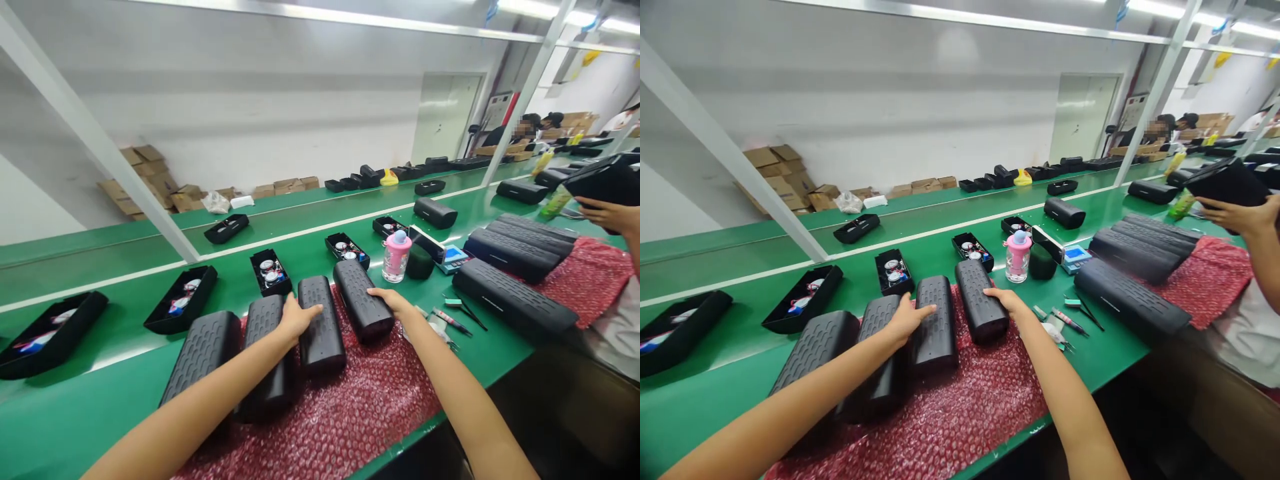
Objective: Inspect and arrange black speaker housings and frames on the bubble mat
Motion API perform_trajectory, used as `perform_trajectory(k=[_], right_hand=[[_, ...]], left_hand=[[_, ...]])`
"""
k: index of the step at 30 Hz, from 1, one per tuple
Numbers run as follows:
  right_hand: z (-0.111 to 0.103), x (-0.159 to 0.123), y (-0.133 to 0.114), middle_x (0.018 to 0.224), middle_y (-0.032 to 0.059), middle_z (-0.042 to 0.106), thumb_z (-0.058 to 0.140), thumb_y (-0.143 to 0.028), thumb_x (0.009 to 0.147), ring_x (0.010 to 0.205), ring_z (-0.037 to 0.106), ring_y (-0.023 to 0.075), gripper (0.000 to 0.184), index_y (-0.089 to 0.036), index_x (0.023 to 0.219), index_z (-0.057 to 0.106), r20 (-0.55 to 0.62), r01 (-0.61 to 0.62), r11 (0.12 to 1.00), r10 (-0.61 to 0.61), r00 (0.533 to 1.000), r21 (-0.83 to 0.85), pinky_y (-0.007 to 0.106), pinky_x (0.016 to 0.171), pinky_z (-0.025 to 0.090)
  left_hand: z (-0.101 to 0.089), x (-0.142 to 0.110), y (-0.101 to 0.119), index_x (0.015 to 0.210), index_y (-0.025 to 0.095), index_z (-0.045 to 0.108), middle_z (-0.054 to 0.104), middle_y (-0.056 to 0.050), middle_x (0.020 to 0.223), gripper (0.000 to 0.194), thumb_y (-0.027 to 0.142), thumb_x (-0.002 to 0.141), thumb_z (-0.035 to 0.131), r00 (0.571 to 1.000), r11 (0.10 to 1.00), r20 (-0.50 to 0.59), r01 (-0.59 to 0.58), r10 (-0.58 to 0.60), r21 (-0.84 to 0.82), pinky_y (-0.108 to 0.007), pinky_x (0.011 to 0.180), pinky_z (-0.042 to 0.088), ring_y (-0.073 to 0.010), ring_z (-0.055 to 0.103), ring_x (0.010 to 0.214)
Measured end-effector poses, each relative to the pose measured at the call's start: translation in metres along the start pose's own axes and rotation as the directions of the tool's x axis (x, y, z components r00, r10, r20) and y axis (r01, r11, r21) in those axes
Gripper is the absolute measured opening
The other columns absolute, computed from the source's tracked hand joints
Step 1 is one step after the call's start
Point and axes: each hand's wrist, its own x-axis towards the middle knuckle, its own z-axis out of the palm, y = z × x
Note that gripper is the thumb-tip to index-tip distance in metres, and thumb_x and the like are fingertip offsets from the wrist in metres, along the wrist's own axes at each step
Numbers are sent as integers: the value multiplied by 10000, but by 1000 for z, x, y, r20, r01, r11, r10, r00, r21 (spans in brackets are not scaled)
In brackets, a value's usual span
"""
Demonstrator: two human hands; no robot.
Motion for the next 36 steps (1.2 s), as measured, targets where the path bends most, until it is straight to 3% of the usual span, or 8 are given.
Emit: perform_trajectory(k=[4, 7, 12, 16, 20, 25, 29, 36], right_hand=[[11, -27, -19, 731, 54, 690, 720, -435, 800, 641, 640, 178, 325, -123, 866, 661, -31, 173, 982, -171, 985, 79, 322, 657, 537], [36, -61, -37, 956, 63, 718, 840, -438, 613, 855, 661, 234, 541, -176, 1059, 680, -78, 376, 923, -371, 925, 78, 350, 791, 532], [76, -104, -60, 1121, 66, 626, 818, -497, 629, 1031, 592, 266, 688, -285, 1249, 606, -101, 729, 684, -728, 678, -31, 445, 941, 476], [94, -108, -80, 1192, 65, 611, 738, -439, 634, 1196, 551, 295, 709, -289, 1295, 530, 147, 591, 724, -668, 730, 355, 468, 993, 470], [123, -120, -97, 1277, 52, 624, 730, -316, 580, 1229, 569, 298, 733, -270, 1279, 514, 410, 373, 746, -632, 658, 551, 460, 1038, 471], [161, -124, -94, 1151, 22, 689, 725, -200, 516, 1020, 675, 277, 693, -278, 1176, 532, 408, 238, 771, -540, 736, 591, 450, 909, 555], [182, -117, -89, 1133, 16, 686, 717, -218, 531, 970, 683, 277, 697, -302, 1190, 502, 408, 199, 773, -513, 755, 602, 464, 851, 577], [206, -122, -92, 1372, 23, 576, 764, -226, 577, 1223, 573, 276, 884, -312, 1384, 415, 529, 355, 781, -615, 585, 514, 464, 1064, 460]], left_hand=[[-1, -11, 25, 1527, 237, 234, 209, -202, 1637, 1086, 384, 654, 863, 980, 981, 48, -196, 195, 6, -468, 1199, 252, -319, 247, 1506], [6, -29, 45, 1532, 270, 204, 417, -220, 1529, 1207, 580, 561, 851, 944, 974, 273, -139, 185, -182, -596, 1091, 374, -405, 427, 1395], [-15, -54, 59, 1126, 212, 633, 747, -111, 979, 990, 641, 271, 890, 885, 877, 343, -132, 315, -463, -498, 906, 563, -435, 653, 1094], [-58, -73, 45, 984, 224, 689, 758, -87, 854, 770, 621, 346, 856, 904, 884, 346, -69, 251, -462, -499, 892, 584, -449, 631, 1148], [-78, -91, 29, 944, 225, 711, 767, -87, 869, 709, 606, 364, 859, 902, 885, 368, -33, 226, -464, -516, 938, 574, -453, 609, 1193], [-84, -101, 25, 839, 239, 733, 768, -64, 805, 703, 608, 265, 901, 910, 840, 300, -87, 285, -536, -504, 957, 568, -444, 646, 1136], [-101, -103, 22, 1103, 245, 705, 775, -63, 941, 854, 598, 346, 885, 926, 812, 251, -90, 281, -577, -497, 938, 571, -424, 652, 1124], [-131, -100, 9, 1228, 261, 653, 742, -79, 1115, 927, 815, 487, 693, 932, 829, 274, -48, 238, -557, -517, 961, 545, -429, 580, 1237]])
